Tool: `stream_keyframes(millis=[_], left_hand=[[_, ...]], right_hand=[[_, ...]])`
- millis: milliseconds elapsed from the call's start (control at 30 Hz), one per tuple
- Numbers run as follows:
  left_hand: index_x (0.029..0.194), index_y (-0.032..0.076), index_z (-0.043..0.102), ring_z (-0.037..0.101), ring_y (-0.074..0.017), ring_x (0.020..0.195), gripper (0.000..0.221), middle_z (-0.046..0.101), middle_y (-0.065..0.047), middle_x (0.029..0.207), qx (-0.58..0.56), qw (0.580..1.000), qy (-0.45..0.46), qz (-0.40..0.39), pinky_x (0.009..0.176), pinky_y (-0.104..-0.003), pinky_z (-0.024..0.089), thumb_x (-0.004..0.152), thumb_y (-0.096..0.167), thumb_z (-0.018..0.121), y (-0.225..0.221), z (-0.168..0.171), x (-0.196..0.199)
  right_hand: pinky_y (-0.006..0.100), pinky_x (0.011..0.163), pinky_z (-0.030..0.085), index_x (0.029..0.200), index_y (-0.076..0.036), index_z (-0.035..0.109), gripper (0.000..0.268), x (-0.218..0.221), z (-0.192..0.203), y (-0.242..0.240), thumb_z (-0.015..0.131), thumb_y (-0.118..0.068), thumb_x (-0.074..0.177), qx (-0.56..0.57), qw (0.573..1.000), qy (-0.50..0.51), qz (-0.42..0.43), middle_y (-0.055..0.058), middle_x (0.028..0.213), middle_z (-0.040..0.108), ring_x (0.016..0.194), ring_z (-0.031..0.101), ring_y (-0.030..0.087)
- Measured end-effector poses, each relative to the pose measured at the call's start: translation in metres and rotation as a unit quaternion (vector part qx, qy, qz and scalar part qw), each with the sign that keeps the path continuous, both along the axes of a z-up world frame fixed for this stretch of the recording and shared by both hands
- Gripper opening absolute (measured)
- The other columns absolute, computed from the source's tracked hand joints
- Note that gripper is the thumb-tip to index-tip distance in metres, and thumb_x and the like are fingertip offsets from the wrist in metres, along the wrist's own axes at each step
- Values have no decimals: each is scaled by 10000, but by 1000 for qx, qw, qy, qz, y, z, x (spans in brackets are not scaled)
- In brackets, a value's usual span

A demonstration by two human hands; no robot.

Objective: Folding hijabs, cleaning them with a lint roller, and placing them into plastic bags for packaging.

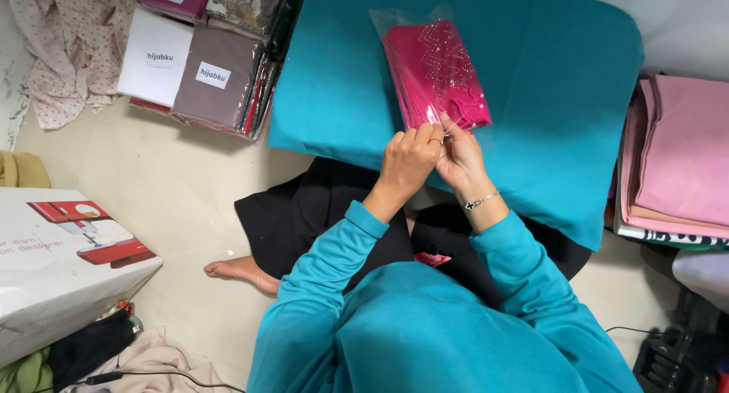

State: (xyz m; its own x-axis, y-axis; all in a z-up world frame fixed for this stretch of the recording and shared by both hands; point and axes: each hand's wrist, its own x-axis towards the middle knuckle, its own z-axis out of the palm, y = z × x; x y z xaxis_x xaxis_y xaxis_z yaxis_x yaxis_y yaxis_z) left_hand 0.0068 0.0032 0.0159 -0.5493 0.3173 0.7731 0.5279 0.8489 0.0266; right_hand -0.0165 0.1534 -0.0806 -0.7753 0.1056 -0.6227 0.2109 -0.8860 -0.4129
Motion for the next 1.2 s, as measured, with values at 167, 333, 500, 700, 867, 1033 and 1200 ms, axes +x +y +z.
stream_keyframes(millis=[167, 333, 500, 700, 867, 1033, 1200], left_hand=[[884, 166, 661, 542, -154, 617, 67, 482, 29, 741, -2, 1000, 10, -18, 549, -282, 416, 854, 112, 635, 3, 5, 6], [950, 143, 679, 553, -163, 612, 130, 495, 17, 760, 6, 1000, -7, -28, 560, -285, 440, 822, 121, 670, 9, -11, 7], [1202, 199, 617, 565, -198, 718, 359, 493, 18, 874, 22, 997, -75, 3, 620, -333, 444, 851, 212, 693, 7, 5, 13], [1133, 206, 613, 556, -219, 755, 348, 516, 14, 847, 10, 990, -139, -38, 652, -356, 441, 801, 239, 711, 14, -9, 22], [1240, 150, 598, 614, -255, 783, 484, 599, -28, 876, 5, 982, -185, -36, 682, -386, 484, 789, 277, 720, 6, -25, 24], [1210, 173, 577, 623, -232, 769, 348, 594, -19, 880, 48, 987, -153, -24, 658, -357, 482, 873, 252, 613, -5, -10, 26], [1145, 164, 588, 599, -205, 714, 253, 590, -3, 841, 70, 988, -132, -26, 625, -334, 475, 898, 215, 588, -10, -14, 29]], right_hand=[[545, 787, 678, 994, 163, 644, 239, -20, 11, -9, 776, -23, 921, 81, 996, 31, -33, 264, 910, 665, 839, 751, 383], [575, 727, 673, 865, 147, 630, 271, -25, 78, -29, 810, -53, 896, 118, 993, -12, -28, 261, 805, 639, 743, 753, 429], [449, 681, 693, 921, 50, 661, 210, 1, -9, 17, 830, -75, 908, 108, 993, 41, -14, 191, 785, 673, 683, 744, 308], [376, 750, 686, 928, -16, 652, 152, 25, 1, 19, 758, -119, 959, 58, 996, 45, -59, 179, 850, 730, 775, 774, 285], [467, 779, 694, 1055, 29, 635, 187, 37, 38, -5, 761, -51, 942, 106, 993, 42, -32, 196, 905, 741, 787, 793, 307], [409, 912, 664, 1280, 16, 536, 403, 65, 67, -6, 740, -144, 971, 205, 975, 46, 76, 158, 1154, 731, 997, 781, 255], [372, 887, 621, 1180, -28, 663, 217, 106, 95, -8, 710, -99, 980, 515, 828, 174, 133, 154, 1112, 747, 1034, 755, 291]])
